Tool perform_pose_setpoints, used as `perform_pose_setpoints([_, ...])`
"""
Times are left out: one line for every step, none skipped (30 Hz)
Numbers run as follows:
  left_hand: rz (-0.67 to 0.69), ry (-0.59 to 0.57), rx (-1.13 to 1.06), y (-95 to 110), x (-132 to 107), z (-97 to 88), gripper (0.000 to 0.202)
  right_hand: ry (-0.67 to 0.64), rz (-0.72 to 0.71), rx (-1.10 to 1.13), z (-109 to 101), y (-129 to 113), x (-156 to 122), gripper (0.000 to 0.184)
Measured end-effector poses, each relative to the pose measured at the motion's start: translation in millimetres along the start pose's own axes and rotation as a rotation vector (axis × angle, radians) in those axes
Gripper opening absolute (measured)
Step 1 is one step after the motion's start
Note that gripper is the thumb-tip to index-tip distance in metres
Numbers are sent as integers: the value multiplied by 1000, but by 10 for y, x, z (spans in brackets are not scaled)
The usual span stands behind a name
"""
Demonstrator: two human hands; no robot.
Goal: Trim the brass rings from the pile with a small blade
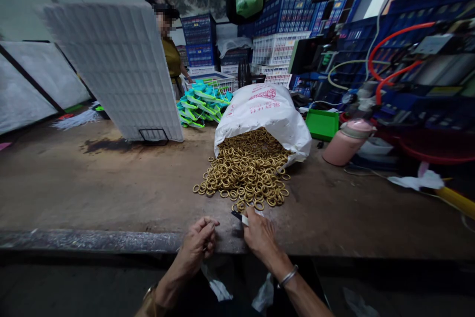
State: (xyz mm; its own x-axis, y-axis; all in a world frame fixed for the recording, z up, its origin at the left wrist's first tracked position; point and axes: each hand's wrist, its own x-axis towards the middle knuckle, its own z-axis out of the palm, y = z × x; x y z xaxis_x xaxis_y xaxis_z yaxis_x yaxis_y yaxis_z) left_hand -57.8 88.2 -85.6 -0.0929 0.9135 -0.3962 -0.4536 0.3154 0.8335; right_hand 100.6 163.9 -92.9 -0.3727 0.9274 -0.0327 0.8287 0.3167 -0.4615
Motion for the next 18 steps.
perform_pose_setpoints([15, 22, 69, -15, 14, 13, 33, -14, -15, 98, -17, -40, 8, 12])
perform_pose_setpoints([41, 33, 128, -26, 29, 24, 34, -29, -34, 204, -29, -82, 14, 17])
perform_pose_setpoints([81, 34, 175, -34, 43, 34, 35, -48, -55, 312, -35, -123, 18, 22])
perform_pose_setpoints([129, 26, 207, -38, 54, 42, 35, -72, -71, 418, -36, -162, 19, 25])
perform_pose_setpoints([182, 12, 230, -40, 62, 49, 35, -105, -79, 517, -32, -196, 17, 27])
perform_pose_setpoints([230, -5, 246, -39, 66, 56, 32, -138, -76, 608, -26, -224, 14, 27])
perform_pose_setpoints([265, -22, 256, -36, 65, 63, 29, -173, -66, 688, -17, -246, 9, 27])
perform_pose_setpoints([285, -37, 259, -32, 59, 70, 25, -207, -54, 757, -8, -263, 4, 27])
perform_pose_setpoints([294, -50, 257, -25, 51, 77, 22, -240, -41, 814, 1, -274, -1, 28])
perform_pose_setpoints([297, -56, 249, -18, 41, 85, 20, -268, -28, 861, 8, -283, -4, 28])
perform_pose_setpoints([297, -57, 241, -10, 30, 91, 19, -290, -19, 899, 14, -291, -5, 28])
perform_pose_setpoints([296, -50, 232, -1, 20, 97, 19, -308, -15, 926, 17, -298, -6, 29])
perform_pose_setpoints([296, -39, 226, 7, 11, 101, 19, -316, -12, 943, 19, -308, -5, 29])
perform_pose_setpoints([296, -26, 225, 13, 3, 104, 19, -312, -4, 952, 19, -321, -5, 30])
perform_pose_setpoints([294, -12, 226, 18, -2, 106, 20, -306, 10, 956, 18, -337, -7, 30])
perform_pose_setpoints([289, 1, 229, 21, -5, 106, 20, -301, 27, 962, 15, -357, -10, 30])
perform_pose_setpoints([282, 11, 232, 21, -6, 105, 21, -298, 50, 972, 12, -380, -16, 31])
perform_pose_setpoints([275, 22, 236, 17, -6, 104, 22, -298, 78, 986, 10, -404, -25, 32])
